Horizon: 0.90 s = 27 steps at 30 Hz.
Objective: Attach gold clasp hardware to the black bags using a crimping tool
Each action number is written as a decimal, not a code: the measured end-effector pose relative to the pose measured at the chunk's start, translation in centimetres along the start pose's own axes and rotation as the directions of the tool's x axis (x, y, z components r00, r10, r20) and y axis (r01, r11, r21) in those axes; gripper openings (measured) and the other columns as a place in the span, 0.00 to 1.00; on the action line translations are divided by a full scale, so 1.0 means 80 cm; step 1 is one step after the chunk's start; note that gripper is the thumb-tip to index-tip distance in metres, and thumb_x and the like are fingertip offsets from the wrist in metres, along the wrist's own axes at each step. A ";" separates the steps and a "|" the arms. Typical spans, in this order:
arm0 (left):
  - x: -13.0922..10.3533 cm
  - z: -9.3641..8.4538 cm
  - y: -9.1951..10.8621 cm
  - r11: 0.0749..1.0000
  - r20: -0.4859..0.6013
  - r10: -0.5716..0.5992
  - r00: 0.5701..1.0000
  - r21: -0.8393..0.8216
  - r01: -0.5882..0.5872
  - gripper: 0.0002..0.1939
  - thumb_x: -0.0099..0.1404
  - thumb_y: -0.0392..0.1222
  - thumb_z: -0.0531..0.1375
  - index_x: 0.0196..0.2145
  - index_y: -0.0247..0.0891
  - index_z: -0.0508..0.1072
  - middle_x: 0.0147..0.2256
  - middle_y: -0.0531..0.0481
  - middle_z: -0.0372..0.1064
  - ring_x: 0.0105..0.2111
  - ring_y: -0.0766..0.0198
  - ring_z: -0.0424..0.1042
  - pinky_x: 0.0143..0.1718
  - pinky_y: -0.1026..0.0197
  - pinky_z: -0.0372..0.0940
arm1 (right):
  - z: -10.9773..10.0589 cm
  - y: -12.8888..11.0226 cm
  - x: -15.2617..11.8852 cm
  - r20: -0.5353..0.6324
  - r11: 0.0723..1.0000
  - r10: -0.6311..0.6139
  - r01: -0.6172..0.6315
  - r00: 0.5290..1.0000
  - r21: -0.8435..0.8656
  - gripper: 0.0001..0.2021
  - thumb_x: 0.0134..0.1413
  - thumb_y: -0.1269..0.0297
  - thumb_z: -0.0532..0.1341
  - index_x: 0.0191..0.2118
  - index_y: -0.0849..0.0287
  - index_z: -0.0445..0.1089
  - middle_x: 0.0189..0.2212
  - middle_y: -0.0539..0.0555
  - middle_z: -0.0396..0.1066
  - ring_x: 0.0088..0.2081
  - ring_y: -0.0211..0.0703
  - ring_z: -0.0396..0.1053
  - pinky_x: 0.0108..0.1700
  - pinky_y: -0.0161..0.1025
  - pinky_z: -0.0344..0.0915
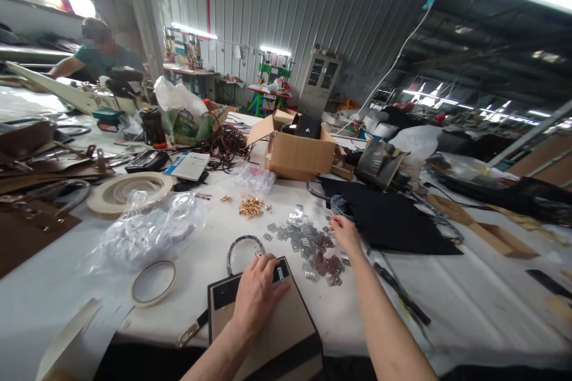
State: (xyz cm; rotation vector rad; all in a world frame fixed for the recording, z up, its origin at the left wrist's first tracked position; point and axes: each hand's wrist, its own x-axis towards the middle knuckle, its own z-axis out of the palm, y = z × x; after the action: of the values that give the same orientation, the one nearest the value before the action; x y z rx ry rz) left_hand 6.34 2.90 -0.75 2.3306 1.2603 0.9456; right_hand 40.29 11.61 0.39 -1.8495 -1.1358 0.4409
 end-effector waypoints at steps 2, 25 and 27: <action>0.000 0.001 -0.001 1.000 -0.003 0.008 1.000 0.000 -0.008 0.18 0.65 0.43 0.69 0.51 0.42 0.73 0.52 0.44 0.74 0.50 0.48 0.75 0.52 0.43 0.73 | -0.002 0.003 0.005 0.033 0.997 -0.036 0.038 0.999 -0.072 0.11 0.49 0.60 0.63 0.38 0.54 0.79 0.37 0.57 0.81 0.41 0.53 0.77 0.49 0.47 0.69; -0.002 -0.026 0.001 0.996 0.089 0.081 0.993 -0.054 -0.076 0.24 0.65 0.40 0.69 0.56 0.41 0.69 0.57 0.41 0.70 0.55 0.47 0.71 0.57 0.42 0.70 | -0.094 0.040 -0.041 0.405 0.939 -0.019 0.156 0.914 -0.307 0.05 0.41 0.59 0.70 0.26 0.53 0.80 0.33 0.55 0.77 0.35 0.49 0.72 0.43 0.44 0.65; -0.013 -0.049 -0.002 0.997 0.091 0.060 0.994 -0.059 -0.055 0.25 0.64 0.37 0.68 0.57 0.44 0.68 0.59 0.43 0.68 0.56 0.48 0.70 0.58 0.43 0.69 | -0.093 0.047 -0.039 0.398 0.943 -0.024 0.152 0.917 -0.295 0.06 0.41 0.58 0.71 0.25 0.52 0.79 0.33 0.60 0.76 0.36 0.55 0.72 0.45 0.49 0.64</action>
State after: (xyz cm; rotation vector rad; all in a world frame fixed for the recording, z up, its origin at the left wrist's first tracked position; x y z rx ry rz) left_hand 3.16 2.04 1.63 2.3500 1.1216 0.8680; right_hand 45.71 4.55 0.82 -2.0313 -1.6379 0.6214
